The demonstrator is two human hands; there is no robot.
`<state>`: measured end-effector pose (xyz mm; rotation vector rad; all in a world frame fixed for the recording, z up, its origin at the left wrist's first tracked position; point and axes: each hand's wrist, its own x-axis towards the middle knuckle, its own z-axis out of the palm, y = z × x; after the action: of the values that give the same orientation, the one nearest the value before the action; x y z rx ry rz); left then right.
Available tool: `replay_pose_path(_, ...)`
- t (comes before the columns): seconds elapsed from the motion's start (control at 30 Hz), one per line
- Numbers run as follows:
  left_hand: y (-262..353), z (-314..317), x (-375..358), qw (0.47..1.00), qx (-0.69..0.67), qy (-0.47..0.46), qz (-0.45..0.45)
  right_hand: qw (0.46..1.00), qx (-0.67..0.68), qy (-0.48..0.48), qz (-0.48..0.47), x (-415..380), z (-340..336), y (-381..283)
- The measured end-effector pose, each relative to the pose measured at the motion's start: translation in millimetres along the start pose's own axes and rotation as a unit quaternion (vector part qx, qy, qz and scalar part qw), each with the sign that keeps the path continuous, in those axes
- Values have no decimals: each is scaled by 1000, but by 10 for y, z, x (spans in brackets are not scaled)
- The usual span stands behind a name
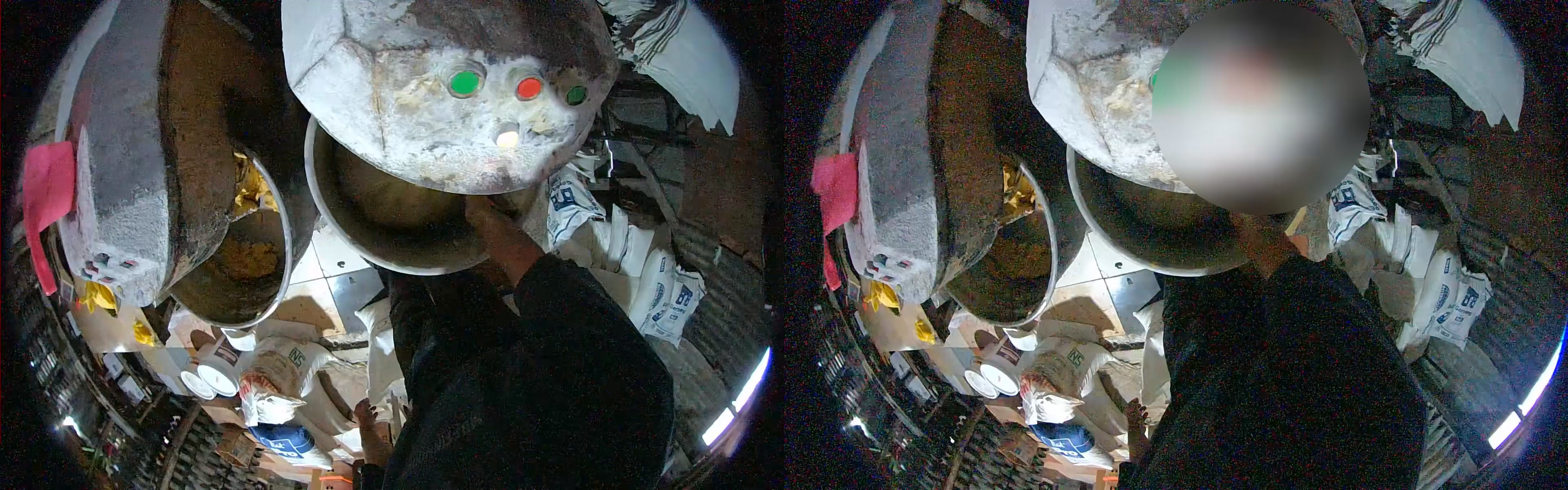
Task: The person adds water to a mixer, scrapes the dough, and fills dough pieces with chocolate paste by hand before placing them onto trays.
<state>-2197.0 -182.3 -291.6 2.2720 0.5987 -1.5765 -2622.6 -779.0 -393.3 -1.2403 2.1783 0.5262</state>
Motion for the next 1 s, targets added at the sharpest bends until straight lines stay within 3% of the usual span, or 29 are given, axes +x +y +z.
replay_pose_path(0.07,72,-6,-66,999,-7,-16,-27,1000,0,2,0,22,14,13)
replay_pose_path(0.17,-52,34,-15,999,33,-1,22,1000,-5,0,-3,32,-14,16)
replay_pose_path(0.47,372,433,-271,998,27,44,23,999,-25,15,-20,139,-174,17)
replay_pose_path(0.57,282,315,-118,999,-29,15,4,999,-30,23,-28,193,-265,-7)
replay_pose_path(0.87,300,426,-143,997,8,66,-30,996,-41,46,-60,312,-479,-59)
replay_pose_path(1.0,222,293,-50,999,2,-32,39,993,-49,57,-89,360,-592,-35)
